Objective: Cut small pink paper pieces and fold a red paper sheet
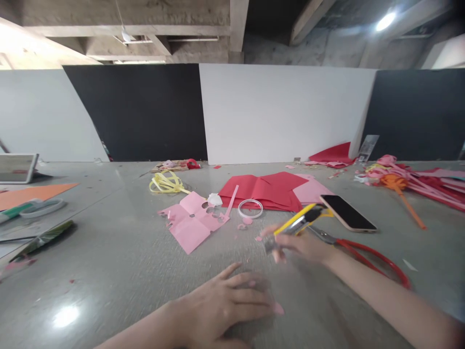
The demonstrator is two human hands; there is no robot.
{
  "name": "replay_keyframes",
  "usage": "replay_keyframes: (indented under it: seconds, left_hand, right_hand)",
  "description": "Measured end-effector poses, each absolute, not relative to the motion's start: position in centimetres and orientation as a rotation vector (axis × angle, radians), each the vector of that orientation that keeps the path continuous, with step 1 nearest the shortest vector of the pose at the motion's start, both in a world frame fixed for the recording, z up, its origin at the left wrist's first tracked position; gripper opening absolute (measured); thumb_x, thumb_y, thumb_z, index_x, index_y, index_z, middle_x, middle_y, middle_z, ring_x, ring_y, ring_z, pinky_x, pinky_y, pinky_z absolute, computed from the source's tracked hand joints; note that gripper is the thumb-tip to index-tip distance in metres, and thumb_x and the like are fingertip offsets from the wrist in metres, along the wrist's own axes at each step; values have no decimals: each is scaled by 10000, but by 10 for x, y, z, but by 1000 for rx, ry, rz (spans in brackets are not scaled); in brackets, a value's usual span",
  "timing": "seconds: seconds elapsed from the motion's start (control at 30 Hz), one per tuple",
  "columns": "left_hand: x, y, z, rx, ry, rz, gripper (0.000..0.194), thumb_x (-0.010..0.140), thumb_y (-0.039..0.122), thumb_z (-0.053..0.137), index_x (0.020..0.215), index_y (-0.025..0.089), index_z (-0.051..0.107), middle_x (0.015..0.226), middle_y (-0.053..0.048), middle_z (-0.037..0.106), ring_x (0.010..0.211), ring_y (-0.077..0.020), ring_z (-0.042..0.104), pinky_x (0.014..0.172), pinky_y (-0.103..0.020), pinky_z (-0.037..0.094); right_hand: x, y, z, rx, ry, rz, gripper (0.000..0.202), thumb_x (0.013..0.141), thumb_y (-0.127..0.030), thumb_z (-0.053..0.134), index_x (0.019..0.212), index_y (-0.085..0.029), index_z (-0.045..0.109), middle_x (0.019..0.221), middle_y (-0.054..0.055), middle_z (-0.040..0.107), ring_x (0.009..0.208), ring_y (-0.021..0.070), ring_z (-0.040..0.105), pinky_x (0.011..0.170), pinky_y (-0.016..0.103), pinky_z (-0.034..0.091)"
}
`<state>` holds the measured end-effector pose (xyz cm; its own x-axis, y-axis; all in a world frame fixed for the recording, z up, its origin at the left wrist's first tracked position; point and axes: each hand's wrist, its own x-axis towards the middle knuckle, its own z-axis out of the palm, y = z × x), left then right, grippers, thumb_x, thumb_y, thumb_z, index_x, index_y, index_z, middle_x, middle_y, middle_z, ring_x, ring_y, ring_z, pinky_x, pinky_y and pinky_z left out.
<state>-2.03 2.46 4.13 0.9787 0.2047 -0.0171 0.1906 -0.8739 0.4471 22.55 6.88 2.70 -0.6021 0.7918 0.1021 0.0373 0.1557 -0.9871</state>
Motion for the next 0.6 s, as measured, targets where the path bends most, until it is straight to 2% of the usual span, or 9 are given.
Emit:
replay_keyframes:
  seconds: [0.07,0.1,0.17,0.23,0.33,0.47,0.6]
  left_hand:
    - [-21,25,41,2666,265,67,582,844,378,456,1370,317,216,1332,-1,421,1260,-284,272,1021,-543,113]
    - [-21,25,41,2666,258,76,585,840,371,458,1371,315,217,1331,-3,423,1260,-283,273,1023,-534,121]
    - [-21,25,40,2666,250,72,599,832,363,464,1373,313,211,1337,-2,415,1260,-285,271,1022,-530,126]
    - [-21,25,40,2669,256,70,607,826,361,468,1373,316,210,1344,4,405,1259,-289,271,1021,-534,126]
    - [-21,25,40,2684,245,95,585,832,367,447,1369,313,222,1342,9,407,1251,-286,289,1022,-526,139]
    - [-23,25,38,2697,222,148,533,861,372,383,1368,310,228,1332,21,421,1231,-260,327,1028,-480,168]
    - [-23,25,36,2704,219,157,520,872,371,362,1370,311,223,1333,34,419,1227,-244,332,1029,-448,176]
  right_hand:
    - [226,82,36,-879,-1809,1244,418,863,-437,355,1144,-165,502,567,7,631,453,122,552,474,251,429]
    - [226,90,41,-956,-1839,1076,424,868,-435,335,1146,-157,495,575,15,632,457,129,556,471,255,424]
    - [223,108,47,-1032,-1868,878,342,833,-398,427,1045,-162,554,644,29,644,550,149,586,510,259,420]
    - [219,127,45,-1056,-1911,800,234,770,-345,537,921,-177,599,702,22,647,610,160,588,544,263,415]
    - [211,149,27,-1111,-1978,714,130,747,-293,585,769,-169,613,634,-5,615,557,143,556,541,269,409]
    - [205,163,4,-1157,-2001,629,182,794,-308,573,715,-144,582,634,-26,579,572,115,537,578,274,430]
    - [204,164,4,-1134,-1973,614,203,806,-330,555,739,-139,576,671,-16,588,577,114,540,550,260,424]
